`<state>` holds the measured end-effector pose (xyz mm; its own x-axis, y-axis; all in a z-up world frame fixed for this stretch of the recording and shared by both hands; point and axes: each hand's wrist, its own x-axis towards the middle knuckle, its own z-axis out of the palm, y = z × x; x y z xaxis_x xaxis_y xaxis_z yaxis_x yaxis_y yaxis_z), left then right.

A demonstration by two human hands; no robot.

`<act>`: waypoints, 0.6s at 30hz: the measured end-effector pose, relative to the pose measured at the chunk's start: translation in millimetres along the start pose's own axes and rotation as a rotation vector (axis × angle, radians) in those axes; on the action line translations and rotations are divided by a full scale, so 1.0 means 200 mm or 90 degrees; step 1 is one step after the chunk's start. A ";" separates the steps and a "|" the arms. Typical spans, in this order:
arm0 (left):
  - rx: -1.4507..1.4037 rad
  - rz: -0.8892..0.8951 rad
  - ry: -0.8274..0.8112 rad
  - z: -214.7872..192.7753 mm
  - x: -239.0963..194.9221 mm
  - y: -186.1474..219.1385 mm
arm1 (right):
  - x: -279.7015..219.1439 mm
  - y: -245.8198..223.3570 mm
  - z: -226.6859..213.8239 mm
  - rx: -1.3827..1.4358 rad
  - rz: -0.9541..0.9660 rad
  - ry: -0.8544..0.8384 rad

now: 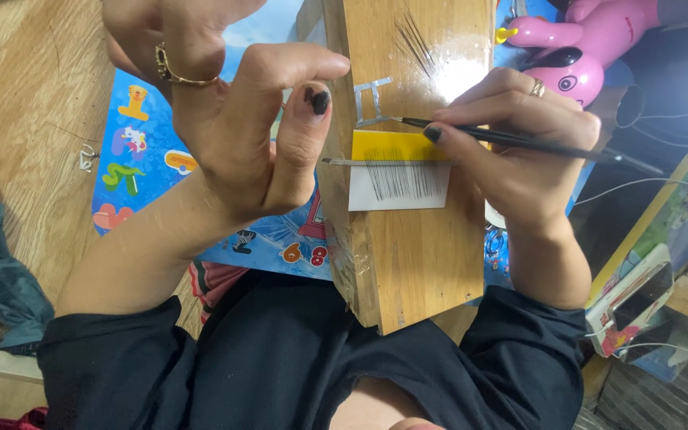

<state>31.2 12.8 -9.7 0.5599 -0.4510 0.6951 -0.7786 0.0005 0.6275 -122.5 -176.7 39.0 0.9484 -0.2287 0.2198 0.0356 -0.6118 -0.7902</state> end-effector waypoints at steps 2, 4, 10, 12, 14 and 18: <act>-0.003 0.008 -0.006 0.00 0.00 0.00 | 0.00 0.00 -0.02 0.000 0.004 0.001; 0.005 0.006 0.000 0.00 0.00 0.01 | 0.01 0.00 -0.03 -0.009 0.018 -0.009; 0.008 0.020 -0.007 0.01 0.01 0.02 | 0.05 -0.03 -0.08 -0.039 0.039 -0.049; 0.012 0.031 -0.003 0.01 0.01 0.01 | 0.07 -0.03 -0.08 -0.043 0.035 -0.067; 0.016 0.040 0.000 0.01 0.02 0.00 | 0.09 -0.03 -0.08 -0.046 0.034 -0.086; 0.030 0.086 -0.012 0.00 0.05 -0.02 | 0.07 0.00 -0.10 -0.012 0.085 -0.064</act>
<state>39.6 8.6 -5.2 0.4435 -0.4662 0.7655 -0.8596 0.0207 0.5105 -114.6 -196.1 53.3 0.9709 -0.2331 0.0547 -0.0980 -0.5954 -0.7974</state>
